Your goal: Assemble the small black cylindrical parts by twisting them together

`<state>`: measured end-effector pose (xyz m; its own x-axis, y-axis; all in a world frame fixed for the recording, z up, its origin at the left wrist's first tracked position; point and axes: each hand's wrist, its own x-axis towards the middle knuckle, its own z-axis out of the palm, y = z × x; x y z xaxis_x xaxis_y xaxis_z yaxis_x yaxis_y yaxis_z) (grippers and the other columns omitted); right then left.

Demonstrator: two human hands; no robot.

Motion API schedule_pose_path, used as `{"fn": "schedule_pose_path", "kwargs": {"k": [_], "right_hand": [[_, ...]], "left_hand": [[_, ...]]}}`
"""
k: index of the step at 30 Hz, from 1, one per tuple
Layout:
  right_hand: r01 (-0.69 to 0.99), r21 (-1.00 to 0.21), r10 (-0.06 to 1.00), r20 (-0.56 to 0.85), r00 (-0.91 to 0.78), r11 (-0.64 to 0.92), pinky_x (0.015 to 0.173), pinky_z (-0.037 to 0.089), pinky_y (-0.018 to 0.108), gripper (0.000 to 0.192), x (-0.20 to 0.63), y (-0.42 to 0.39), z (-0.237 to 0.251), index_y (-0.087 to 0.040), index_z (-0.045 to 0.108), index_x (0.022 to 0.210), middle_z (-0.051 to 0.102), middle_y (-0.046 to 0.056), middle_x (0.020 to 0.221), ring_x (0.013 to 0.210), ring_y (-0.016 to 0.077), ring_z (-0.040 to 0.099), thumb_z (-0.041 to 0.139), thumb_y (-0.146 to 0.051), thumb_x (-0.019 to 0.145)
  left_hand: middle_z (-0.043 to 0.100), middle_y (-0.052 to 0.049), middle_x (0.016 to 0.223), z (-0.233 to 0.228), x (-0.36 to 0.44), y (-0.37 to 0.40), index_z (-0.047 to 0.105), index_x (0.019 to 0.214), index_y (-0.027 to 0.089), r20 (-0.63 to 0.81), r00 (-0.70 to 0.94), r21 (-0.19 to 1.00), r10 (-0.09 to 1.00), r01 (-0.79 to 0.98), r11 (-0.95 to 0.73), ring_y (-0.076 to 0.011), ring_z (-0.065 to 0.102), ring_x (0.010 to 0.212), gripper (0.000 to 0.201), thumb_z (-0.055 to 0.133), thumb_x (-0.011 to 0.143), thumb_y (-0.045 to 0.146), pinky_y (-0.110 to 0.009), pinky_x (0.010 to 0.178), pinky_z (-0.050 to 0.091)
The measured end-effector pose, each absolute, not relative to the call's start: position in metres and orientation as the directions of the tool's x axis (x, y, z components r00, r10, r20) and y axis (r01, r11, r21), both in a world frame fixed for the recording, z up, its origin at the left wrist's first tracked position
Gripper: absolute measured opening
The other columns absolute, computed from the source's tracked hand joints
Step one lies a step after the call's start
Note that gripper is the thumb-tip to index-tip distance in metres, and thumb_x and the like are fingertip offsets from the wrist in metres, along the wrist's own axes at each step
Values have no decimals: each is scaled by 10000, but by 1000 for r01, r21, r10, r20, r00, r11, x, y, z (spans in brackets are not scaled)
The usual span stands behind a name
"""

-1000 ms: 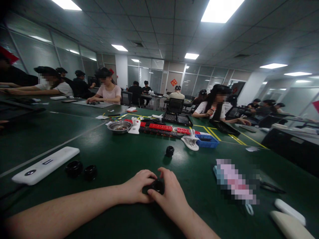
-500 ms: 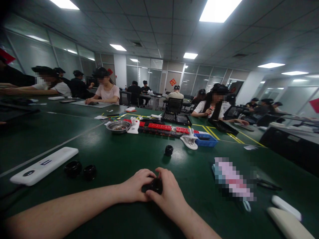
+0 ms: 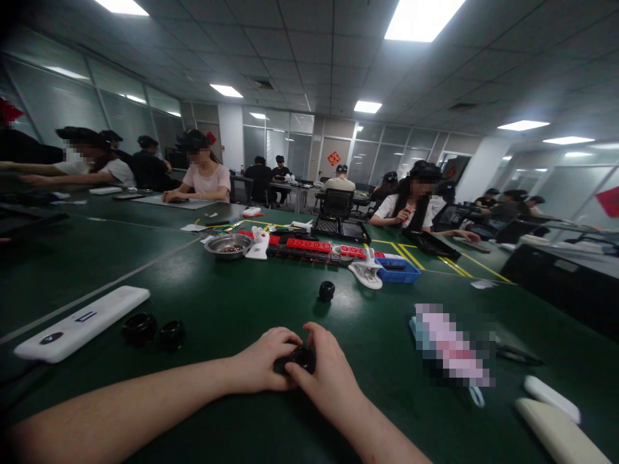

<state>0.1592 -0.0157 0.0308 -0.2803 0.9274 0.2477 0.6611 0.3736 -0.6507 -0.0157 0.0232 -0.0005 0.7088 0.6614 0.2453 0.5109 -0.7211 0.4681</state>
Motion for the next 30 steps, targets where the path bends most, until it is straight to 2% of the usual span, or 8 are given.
{"fn": "schedule_pose_path", "kwargs": {"k": [4,7,12,15,19,23,27,30], "right_hand": [[592,-658,880,274,-387,465,950,363,387,590,159,-20,29,-173,348,1208,516,88,1127,1067,207,488,494,-57,649],[618,-621,874,296,-385,482,976,332,409,601,160,-21,30,-158,344,1224,479,110,1189,1119,221,446,513,-72,653],[686,-605,914,298,-276,404,887,399,415,554,160,-16,30,-168,407,1171,534,86,1042,995,244,507,631,-229,668],[682,-613,917,262,-300,398,860,416,400,539,160,-15,29,-161,420,1158,548,83,1010,965,240,523,625,-210,661],[597,-629,860,268,-435,498,930,374,388,582,160,-20,30,-183,395,1189,522,87,1127,1056,220,490,520,-63,633],[599,-617,857,301,-419,510,967,332,423,605,160,-22,35,-184,376,1220,466,104,1217,1140,244,423,562,-111,649],[671,-622,915,282,-290,404,911,378,417,577,159,-18,35,-161,420,1163,514,102,1097,1044,252,480,654,-220,639],[661,-655,931,243,-274,365,870,410,393,572,159,-16,33,-165,403,1167,547,73,997,962,229,525,637,-193,646]], "left_hand": [[520,-36,1104,-2,-15,24,583,1038,235,244,712,460,658,512,-725,-248,436,1044,419,686,654,367,-368,939,314],[513,-45,1118,-2,-15,25,590,1028,224,234,712,461,662,519,-720,-252,427,1059,413,688,656,375,-371,949,306],[524,-32,1084,3,-15,22,602,991,243,226,709,468,668,523,-713,-239,446,1032,360,676,669,387,-366,927,327],[523,-33,1091,3,-15,22,601,993,242,223,708,471,670,524,-710,-242,443,1041,362,679,663,369,-368,932,323],[511,-32,1120,0,-16,24,590,1028,245,223,713,464,665,522,-716,-249,427,1066,393,677,662,359,-377,947,309],[507,-42,1125,1,-16,24,599,1005,234,211,722,463,659,520,-717,-254,422,1073,367,667,675,379,-386,948,313],[522,-37,1085,6,-15,21,602,987,240,213,714,469,667,524,-711,-242,446,1034,352,675,671,376,-374,933,329],[522,-29,1085,7,-13,20,603,984,245,210,711,472,671,528,-706,-244,442,1039,344,676,665,351,-368,929,331]]}}
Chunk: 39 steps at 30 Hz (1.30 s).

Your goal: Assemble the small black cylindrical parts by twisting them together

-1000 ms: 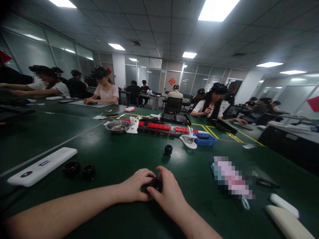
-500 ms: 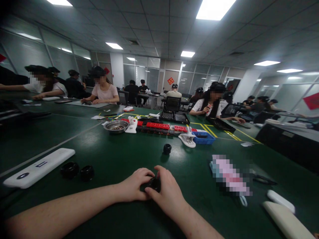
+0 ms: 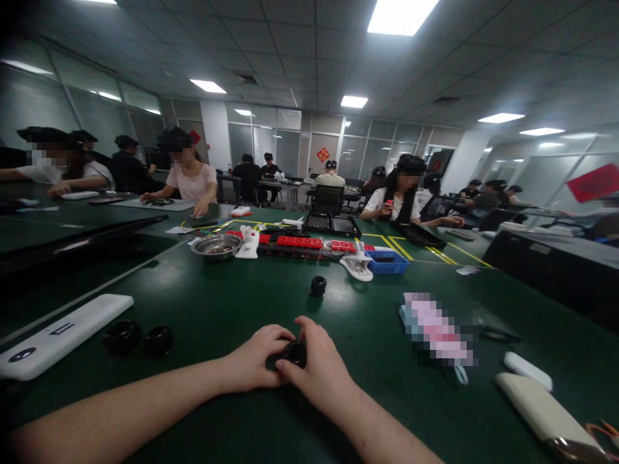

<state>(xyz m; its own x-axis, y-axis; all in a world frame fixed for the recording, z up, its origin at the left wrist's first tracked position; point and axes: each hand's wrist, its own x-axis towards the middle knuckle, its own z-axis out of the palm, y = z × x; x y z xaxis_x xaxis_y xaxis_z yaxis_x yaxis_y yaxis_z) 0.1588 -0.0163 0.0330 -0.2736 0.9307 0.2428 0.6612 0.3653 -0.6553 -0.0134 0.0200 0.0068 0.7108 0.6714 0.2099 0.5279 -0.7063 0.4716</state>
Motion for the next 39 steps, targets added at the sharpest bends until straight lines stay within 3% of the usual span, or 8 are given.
{"fn": "schedule_pose_path", "kwargs": {"k": [4,7,15,20,23,29,35,39], "right_hand": [[557,-700,881,236,-410,447,943,366,377,657,160,-19,33,-179,321,1253,525,82,1124,1062,203,496,515,-52,638],[545,-694,866,244,-437,471,989,311,421,717,160,-22,35,-181,294,1291,453,110,1242,1150,230,427,525,-53,624],[648,-686,942,193,-276,330,889,397,393,715,157,-18,34,-144,352,1253,536,76,1005,986,236,512,678,-220,621],[562,-701,886,229,-403,438,942,361,372,685,159,-22,34,-163,304,1279,517,87,1116,1071,207,478,522,-55,639],[557,-672,862,272,-428,488,966,335,371,689,160,-24,35,-160,334,1262,483,96,1174,1100,211,449,535,-47,613],[647,-675,934,235,-268,355,843,422,377,601,160,-17,32,-151,392,1188,539,57,941,918,218,526,644,-217,647],[529,-674,840,278,-465,516,954,350,357,642,162,-23,36,-168,355,1222,492,87,1169,1085,200,464,512,-37,613],[616,-630,880,302,-367,473,931,364,387,593,161,-24,37,-157,388,1200,493,103,1145,1072,234,458,611,-167,651]], "left_hand": [[520,-32,1098,4,-13,22,600,999,243,204,710,469,674,533,-704,-246,433,1057,355,672,661,324,-376,947,316],[510,-44,1123,3,-14,22,604,992,233,196,713,468,674,535,-703,-255,420,1076,359,677,658,343,-387,954,313],[525,-35,1074,11,-13,18,605,971,239,188,713,484,675,531,-696,-251,440,1037,322,668,674,344,-377,923,342],[512,-38,1114,4,-14,22,602,993,235,198,717,477,668,525,-705,-248,420,1067,341,672,671,323,-378,946,321],[497,-46,1152,1,-15,24,599,1014,232,203,720,469,663,523,-712,-259,399,1093,369,675,670,342,-391,961,301],[525,-38,1079,5,-14,21,607,972,233,218,714,471,666,521,-712,-241,443,1031,335,682,665,344,-368,926,332],[513,-58,1125,2,-14,23,597,1013,208,210,722,466,660,519,-717,-260,420,1072,376,671,674,352,-386,950,315],[507,-52,1128,-1,-15,24,599,1001,210,217,725,461,654,514,-723,-260,420,1071,370,670,677,372,-386,949,314]]}}
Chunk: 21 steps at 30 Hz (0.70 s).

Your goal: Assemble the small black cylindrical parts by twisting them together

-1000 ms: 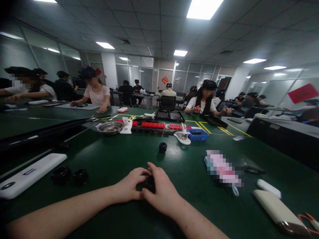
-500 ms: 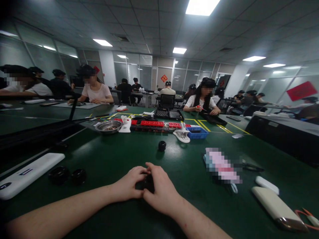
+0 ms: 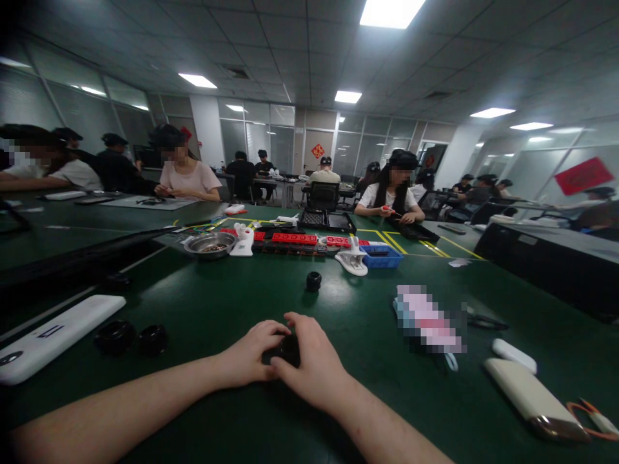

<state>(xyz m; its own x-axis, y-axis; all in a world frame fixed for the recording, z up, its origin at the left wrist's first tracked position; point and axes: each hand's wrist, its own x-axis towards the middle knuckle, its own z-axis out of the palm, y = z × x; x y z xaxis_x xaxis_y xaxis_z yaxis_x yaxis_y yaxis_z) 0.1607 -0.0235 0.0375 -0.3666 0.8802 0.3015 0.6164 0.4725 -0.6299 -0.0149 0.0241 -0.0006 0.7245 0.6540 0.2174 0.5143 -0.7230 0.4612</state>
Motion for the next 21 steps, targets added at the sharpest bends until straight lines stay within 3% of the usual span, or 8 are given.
{"fn": "schedule_pose_path", "kwargs": {"k": [4,8,11,14,18,21], "right_hand": [[689,-628,931,266,-249,364,847,412,404,551,156,-18,33,-158,439,1109,527,87,1006,955,247,502,680,-257,623],[622,-667,912,288,-293,410,827,428,362,416,154,-18,29,-171,443,1045,532,69,985,923,209,517,562,-108,652],[566,-661,868,326,-376,493,891,395,356,522,155,-20,29,-185,417,1103,521,64,1057,993,197,497,500,-28,611],[606,-640,881,334,-335,473,927,362,393,548,156,-20,29,-172,403,1144,494,90,1121,1054,229,463,574,-102,628],[669,-643,926,302,-224,372,845,409,402,548,155,-18,28,-158,424,1103,517,81,1001,954,245,497,665,-225,615],[646,-662,925,288,-248,379,817,423,376,477,153,-18,27,-171,435,1072,526,60,951,903,221,514,614,-157,630]], "left_hand": [[521,-35,1088,-1,-14,24,603,972,223,230,716,468,659,512,-720,-247,441,1034,338,670,675,370,-375,930,327],[518,-33,1094,-1,-14,24,601,976,227,230,714,470,661,513,-718,-247,432,1046,334,669,669,341,-374,938,318],[507,-39,1122,-2,-14,24,593,1013,228,232,715,465,660,514,-721,-253,419,1066,378,673,659,335,-378,952,307],[509,-41,1120,-1,-15,23,601,1003,228,217,713,463,666,526,-714,-257,420,1065,380,680,653,352,-380,943,318],[528,-34,1071,4,-13,20,606,977,238,213,704,468,677,535,-704,-244,448,1023,346,675,659,355,-371,920,341],[523,-32,1083,7,-13,19,603,991,240,205,706,471,678,536,-700,-246,442,1034,352,668,661,344,-373,928,335]]}}
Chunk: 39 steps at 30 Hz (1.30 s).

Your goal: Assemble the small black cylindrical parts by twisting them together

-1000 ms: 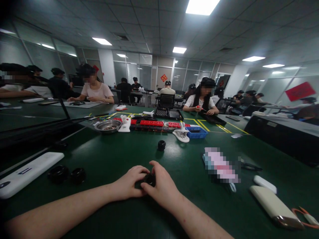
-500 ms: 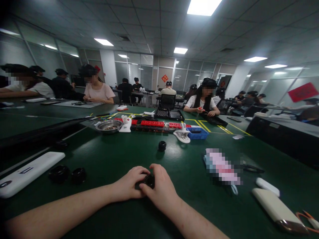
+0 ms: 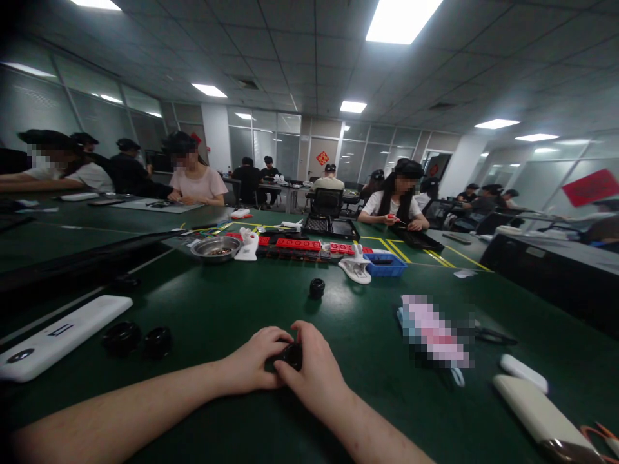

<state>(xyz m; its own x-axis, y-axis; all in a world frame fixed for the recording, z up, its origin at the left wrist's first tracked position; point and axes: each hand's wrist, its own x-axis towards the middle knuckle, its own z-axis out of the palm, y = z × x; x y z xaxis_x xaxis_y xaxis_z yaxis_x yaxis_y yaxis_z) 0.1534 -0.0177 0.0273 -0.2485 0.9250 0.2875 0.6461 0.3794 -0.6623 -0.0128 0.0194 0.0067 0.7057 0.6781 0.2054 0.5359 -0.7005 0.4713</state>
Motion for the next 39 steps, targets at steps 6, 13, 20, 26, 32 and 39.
{"fn": "schedule_pose_path", "kwargs": {"k": [6,13,20,26,32,39], "right_hand": [[561,-664,864,311,-395,495,928,367,360,578,155,-23,30,-173,399,1158,504,78,1115,1048,204,473,497,-33,605],[664,-640,922,287,-261,387,888,392,411,544,154,-17,25,-143,427,1133,527,94,1021,991,248,494,627,-190,630],[534,-678,859,329,-393,504,952,351,391,623,153,-22,25,-182,376,1199,487,89,1170,1095,220,455,495,-40,604],[668,-652,931,299,-209,359,862,405,415,529,151,-18,27,-174,448,1109,546,75,994,967,251,514,646,-193,619],[543,-721,897,276,-344,430,915,387,366,566,153,-17,21,-184,421,1132,537,66,1065,1013,203,509,494,-22,595],[617,-706,938,265,-225,348,920,377,427,564,156,-16,23,-148,400,1162,512,100,1077,1036,251,484,604,-167,637]], "left_hand": [[508,-47,1126,2,-14,23,605,1000,229,208,713,461,669,532,-710,-258,422,1067,371,669,654,348,-389,947,320],[521,-28,1078,1,-14,23,602,988,244,229,711,472,665,516,-714,-244,439,1032,364,673,657,378,-372,935,327],[504,-42,1128,1,-14,22,604,1002,221,218,710,460,669,530,-712,-254,412,1078,376,676,655,348,-379,955,310],[525,-25,1074,5,-14,20,606,963,245,218,706,470,674,530,-706,-243,445,1031,333,672,659,361,-368,927,336],[528,-26,1092,2,-12,21,597,991,237,219,685,465,695,552,-692,-244,445,1035,361,675,652,335,-372,931,333],[545,-32,1050,3,-12,22,603,959,225,226,681,479,696,545,-688,-240,464,992,342,680,646,342,-368,904,352]]}}
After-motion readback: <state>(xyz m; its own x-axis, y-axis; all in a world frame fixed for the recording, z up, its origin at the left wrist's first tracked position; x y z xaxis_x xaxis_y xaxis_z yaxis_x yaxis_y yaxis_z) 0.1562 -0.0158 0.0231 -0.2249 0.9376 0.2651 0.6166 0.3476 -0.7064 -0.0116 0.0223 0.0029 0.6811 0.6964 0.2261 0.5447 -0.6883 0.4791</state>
